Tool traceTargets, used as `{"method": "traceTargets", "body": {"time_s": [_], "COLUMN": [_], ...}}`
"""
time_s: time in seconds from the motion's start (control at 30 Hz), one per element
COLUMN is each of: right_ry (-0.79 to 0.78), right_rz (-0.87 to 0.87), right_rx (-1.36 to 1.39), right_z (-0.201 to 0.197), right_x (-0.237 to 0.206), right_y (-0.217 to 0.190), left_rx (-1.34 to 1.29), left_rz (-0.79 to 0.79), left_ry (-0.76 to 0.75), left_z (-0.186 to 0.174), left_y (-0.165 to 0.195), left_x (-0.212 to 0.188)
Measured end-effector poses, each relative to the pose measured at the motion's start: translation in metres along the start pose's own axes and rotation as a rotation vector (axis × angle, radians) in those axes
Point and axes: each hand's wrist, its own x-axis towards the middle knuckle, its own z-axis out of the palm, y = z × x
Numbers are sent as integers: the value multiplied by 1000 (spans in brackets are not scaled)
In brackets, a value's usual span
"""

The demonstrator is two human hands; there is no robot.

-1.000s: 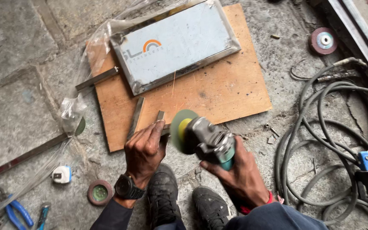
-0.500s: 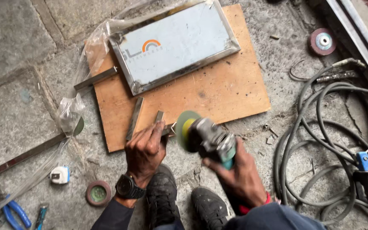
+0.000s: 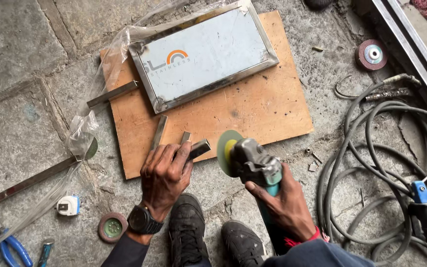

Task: The person measures a metal square tube with a tape measure and then cuts through it using a hand-held angle grinder.

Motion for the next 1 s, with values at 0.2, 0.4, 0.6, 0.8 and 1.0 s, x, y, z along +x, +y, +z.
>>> {"method": "traceTargets", "body": {"time_s": [0.2, 0.4, 0.6, 0.8, 1.0], "right_ry": [-46, -16, -14, 6, -27], "right_rz": [-8, 26, 114, 95, 72], "right_rx": [37, 13, -28, -7, 80], "right_z": [4, 5, 5, -1, 0], "right_x": [-4, 0, -1, 2, 0], "right_y": [2, 3, 4, 0, 2], "left_rx": [-26, -244, -295, -480, -593], "left_rz": [9, -147, -131, -39, -261], "left_ry": [-16, -98, -219, -128, -396], "left_z": [-17, -24, -14, -12, -11], "left_y": [15, 20, 25, 23, 29], "left_x": [9, 13, 8, 5, 3]}}
